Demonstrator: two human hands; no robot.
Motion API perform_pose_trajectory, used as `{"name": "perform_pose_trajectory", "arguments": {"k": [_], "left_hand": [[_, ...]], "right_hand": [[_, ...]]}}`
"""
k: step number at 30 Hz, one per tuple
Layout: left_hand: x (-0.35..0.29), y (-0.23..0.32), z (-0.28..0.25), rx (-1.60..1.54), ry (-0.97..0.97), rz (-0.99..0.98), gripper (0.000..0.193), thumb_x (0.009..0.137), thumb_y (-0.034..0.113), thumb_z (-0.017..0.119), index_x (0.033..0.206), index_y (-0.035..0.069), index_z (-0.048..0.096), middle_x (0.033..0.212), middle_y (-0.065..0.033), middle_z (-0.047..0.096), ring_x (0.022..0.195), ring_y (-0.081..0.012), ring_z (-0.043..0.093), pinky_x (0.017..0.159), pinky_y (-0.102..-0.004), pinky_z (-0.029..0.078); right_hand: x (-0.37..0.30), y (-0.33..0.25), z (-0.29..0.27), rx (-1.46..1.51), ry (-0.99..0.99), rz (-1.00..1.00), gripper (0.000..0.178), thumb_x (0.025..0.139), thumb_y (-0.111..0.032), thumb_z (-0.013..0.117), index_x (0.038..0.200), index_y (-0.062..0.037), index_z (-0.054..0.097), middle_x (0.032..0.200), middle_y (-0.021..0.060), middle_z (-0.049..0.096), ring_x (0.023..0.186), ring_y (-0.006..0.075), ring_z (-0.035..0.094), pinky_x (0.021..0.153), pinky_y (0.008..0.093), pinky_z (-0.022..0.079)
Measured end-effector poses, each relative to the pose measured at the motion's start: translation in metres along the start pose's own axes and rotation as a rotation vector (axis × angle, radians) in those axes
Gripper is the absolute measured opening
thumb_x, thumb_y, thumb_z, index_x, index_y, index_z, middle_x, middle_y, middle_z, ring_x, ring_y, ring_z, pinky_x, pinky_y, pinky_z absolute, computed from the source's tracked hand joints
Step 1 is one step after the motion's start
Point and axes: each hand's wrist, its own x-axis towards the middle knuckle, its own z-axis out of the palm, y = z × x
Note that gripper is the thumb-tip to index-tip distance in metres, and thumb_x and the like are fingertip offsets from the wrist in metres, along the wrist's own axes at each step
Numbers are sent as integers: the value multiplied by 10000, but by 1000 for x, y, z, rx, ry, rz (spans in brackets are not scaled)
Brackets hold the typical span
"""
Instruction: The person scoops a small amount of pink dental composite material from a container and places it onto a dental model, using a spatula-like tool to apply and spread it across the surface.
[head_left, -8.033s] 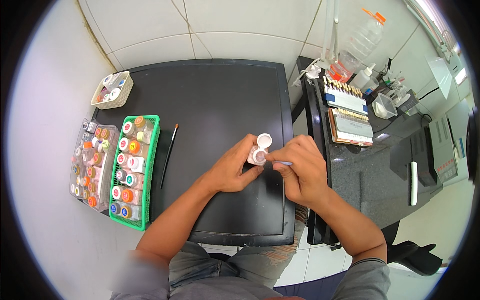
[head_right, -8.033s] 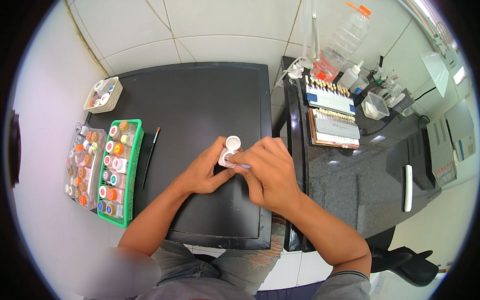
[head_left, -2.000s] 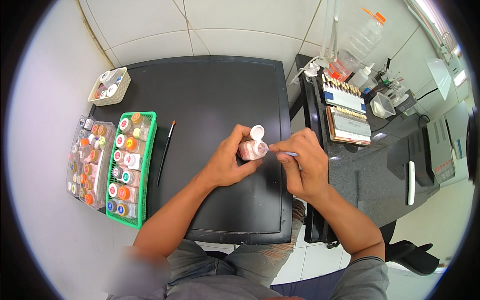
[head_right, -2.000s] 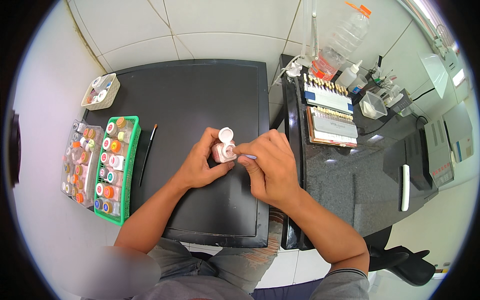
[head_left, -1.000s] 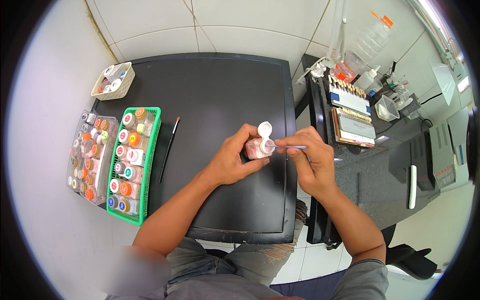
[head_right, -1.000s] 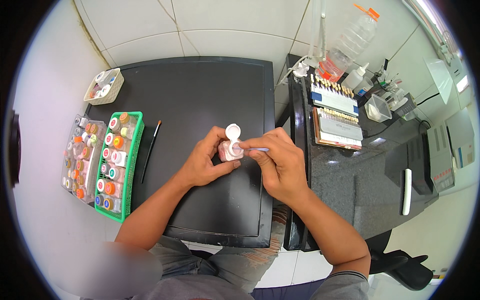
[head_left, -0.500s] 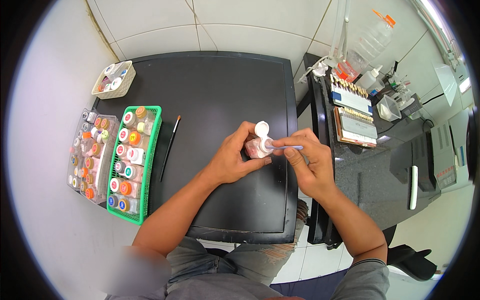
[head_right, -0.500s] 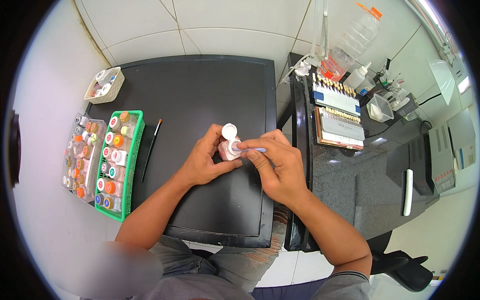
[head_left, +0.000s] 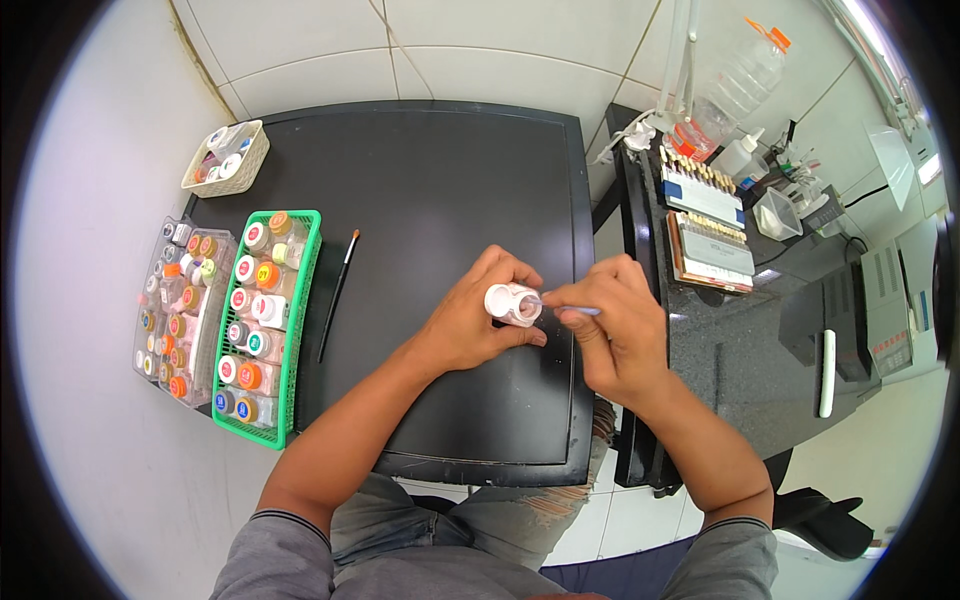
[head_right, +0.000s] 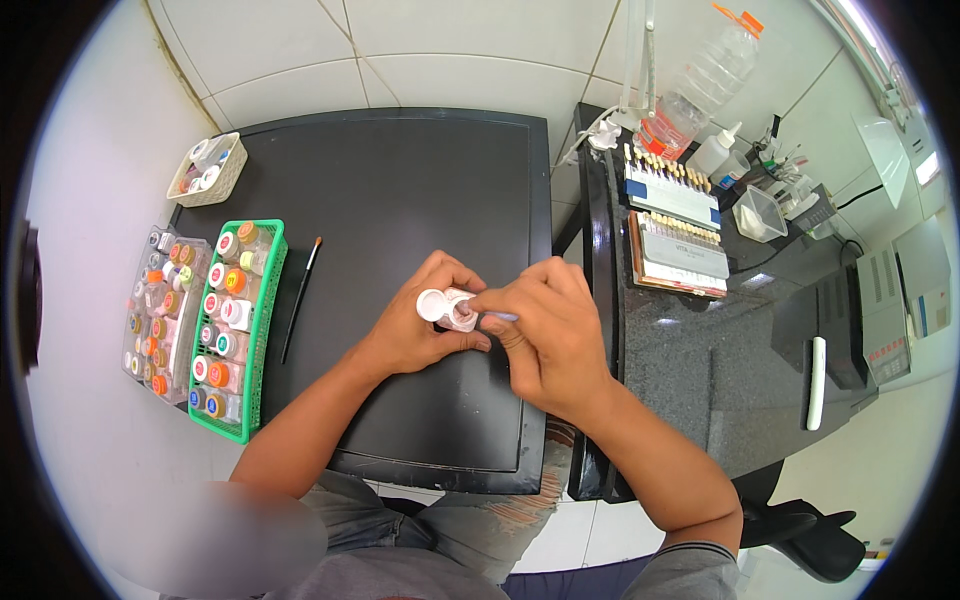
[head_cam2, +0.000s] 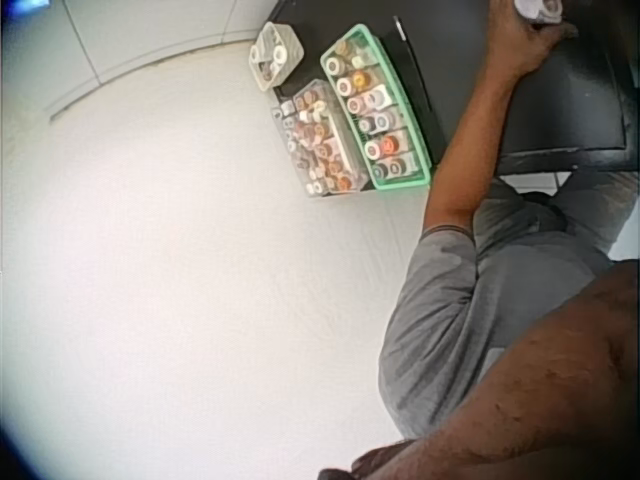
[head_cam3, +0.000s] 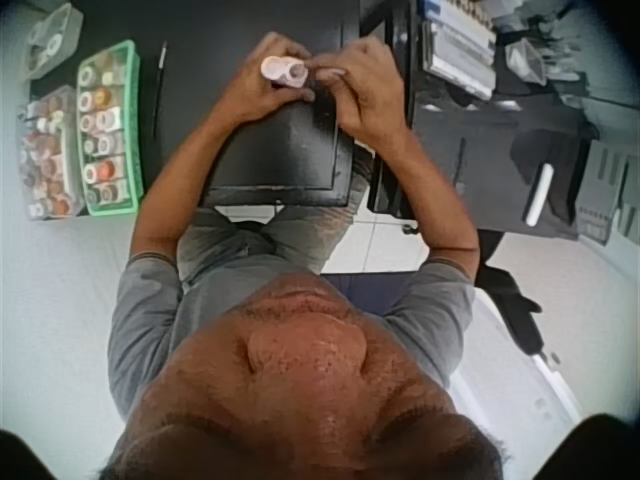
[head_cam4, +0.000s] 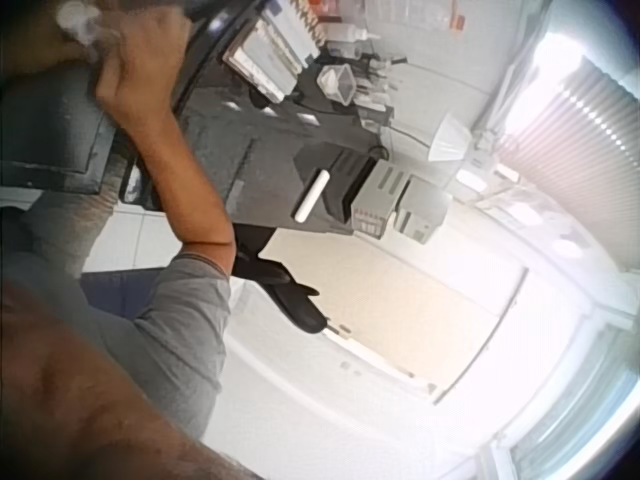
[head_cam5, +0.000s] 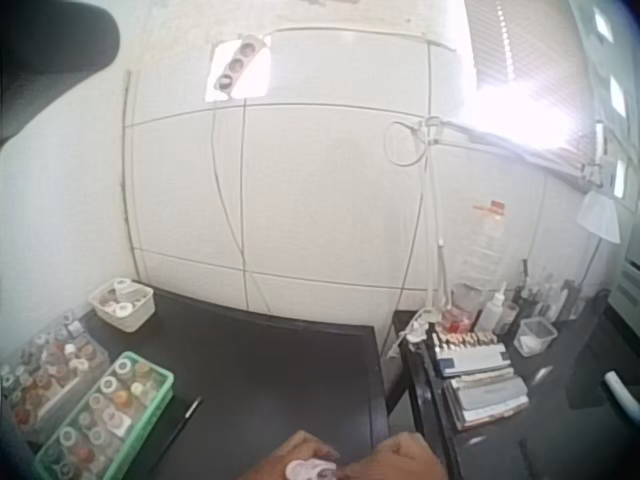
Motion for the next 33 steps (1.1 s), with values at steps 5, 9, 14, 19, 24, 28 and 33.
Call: {"name": "perform_pose_trajectory", "arguments": {"k": [5,9,14,19,24,28,33], "left_hand": [[2,-5,2,8,33,44,611,777,248,1106,1238,83,740,1346,-80,656,1179,-263,732,933,-406,614],[4,-9,4,-68,53,75,625,768,252,1112,1239,96,733,1285,-86,718,1141,-269,758,934,-415,618],[1,-1,1,-89,-45,-95,686,797,225,1095,1333,95,688,1218,-90,759,1097,-289,773,954,-430,618],[0,-3,-1,-138,-9,90,634,955,129,937,1493,29,617,1293,-121,723,1152,-243,735,1008,-375,582],[1,-11,-4,-159,-62,176,661,967,69,860,1568,3,594,1414,-155,620,1272,-276,651,1107,-397,529],[2,-16,-1,-116,-11,206,610,963,49,860,1519,14,614,1407,-144,621,1251,-270,652,1100,-396,529],[1,-26,1,-164,-30,137,543,932,30,905,1382,44,601,1408,-140,626,1232,-262,671,1062,-397,558]], "right_hand": [[2,-7,-1,-29,-2,-72,206,939,-47,844,1142,-81,830,972,32,769,936,302,645,890,432,467],[0,-7,2,8,-36,-64,197,942,-45,845,1134,-83,832,966,29,768,942,297,650,889,431,468],[-2,-2,3,-11,-51,-35,186,945,-55,849,1128,-81,834,972,26,775,946,297,657,889,433,469],[0,-3,3,-19,12,-45,179,949,-55,847,1126,-82,836,969,30,773,939,302,662,874,436,468],[1,-4,-3,6,-27,-48,201,954,-40,842,1149,-89,839,962,32,771,935,298,659,881,433,474],[0,-2,-2,-28,34,-17,180,965,-43,843,1140,-89,840,954,37,771,924,291,658,877,427,471],[1,-4,2,33,-27,-17,160,975,-48,839,1129,-88,848,951,32,777,910,289,654,877,426,473]]}}
